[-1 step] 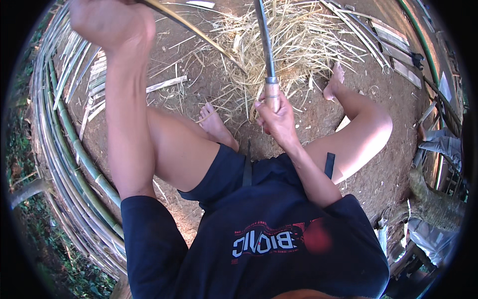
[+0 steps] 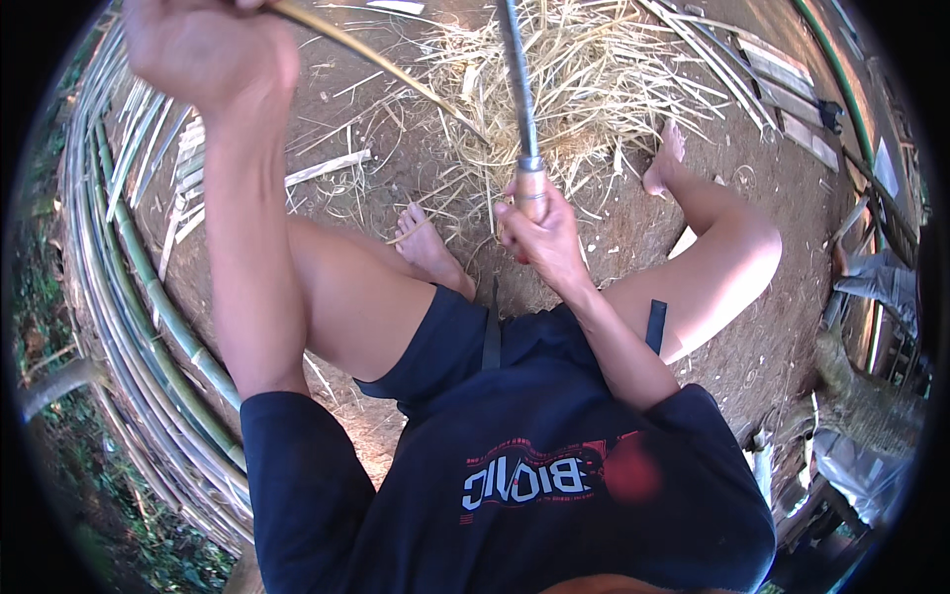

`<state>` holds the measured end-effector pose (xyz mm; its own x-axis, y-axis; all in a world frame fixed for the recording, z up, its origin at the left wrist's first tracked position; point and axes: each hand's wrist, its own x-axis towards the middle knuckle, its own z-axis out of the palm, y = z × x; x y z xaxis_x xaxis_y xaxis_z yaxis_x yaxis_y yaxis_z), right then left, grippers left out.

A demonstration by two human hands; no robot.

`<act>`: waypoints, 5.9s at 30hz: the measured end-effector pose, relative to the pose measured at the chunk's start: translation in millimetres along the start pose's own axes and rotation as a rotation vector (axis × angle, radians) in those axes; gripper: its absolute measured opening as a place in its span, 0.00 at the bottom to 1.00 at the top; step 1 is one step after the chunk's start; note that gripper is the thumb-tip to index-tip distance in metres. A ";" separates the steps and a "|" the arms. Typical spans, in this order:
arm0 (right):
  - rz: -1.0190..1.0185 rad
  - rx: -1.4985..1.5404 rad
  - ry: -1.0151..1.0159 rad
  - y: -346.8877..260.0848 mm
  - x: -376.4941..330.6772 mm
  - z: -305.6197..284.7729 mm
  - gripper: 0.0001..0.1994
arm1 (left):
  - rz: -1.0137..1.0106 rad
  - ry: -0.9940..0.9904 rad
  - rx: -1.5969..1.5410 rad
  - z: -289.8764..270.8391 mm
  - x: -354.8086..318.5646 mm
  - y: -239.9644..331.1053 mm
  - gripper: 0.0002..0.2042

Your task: The person sits on the ground and uses a machete to split a long bamboo pole into thin strips. They hold the bamboo with one hand and strike it repeatedly with the machete to create fine shavings and strips, which accumulate on the ground.

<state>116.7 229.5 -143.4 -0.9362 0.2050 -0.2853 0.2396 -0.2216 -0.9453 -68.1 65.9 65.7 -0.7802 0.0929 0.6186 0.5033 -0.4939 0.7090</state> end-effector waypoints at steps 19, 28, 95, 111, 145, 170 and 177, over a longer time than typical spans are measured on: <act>-0.009 -0.502 0.030 84.7 62.9 19.3 0.07 | -0.114 -0.031 -0.009 -50.3 -14.1 11.7 0.15; -0.058 -0.452 -0.021 78.1 73.5 16.7 0.08 | -0.151 -0.003 -0.035 -41.5 -9.2 8.8 0.12; 0.541 -0.665 0.102 188.2 99.8 -57.1 0.10 | -0.084 0.311 0.061 -118.5 41.4 -19.3 0.14; 0.141 -0.497 -0.012 97.3 78.2 -0.4 0.07 | -0.132 0.075 -0.041 -79.9 -0.1 9.2 0.14; 0.147 -0.566 0.056 118.3 90.8 -13.7 0.07 | -0.140 -0.042 0.004 -44.4 -13.0 11.9 0.13; 0.485 -0.576 0.094 166.6 105.3 -54.0 0.12 | -0.160 0.147 -0.022 -77.5 16.1 -2.1 0.14; 0.451 -0.710 0.152 200.1 101.3 -57.9 0.12 | -0.133 0.150 0.034 -95.8 31.9 -8.8 0.13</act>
<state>84.7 261.0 -370.6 -0.6800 0.3780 -0.6283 0.7329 0.3267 -0.5967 -133.0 -9.6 46.8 -0.8859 0.0247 0.4632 0.4023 -0.4564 0.7937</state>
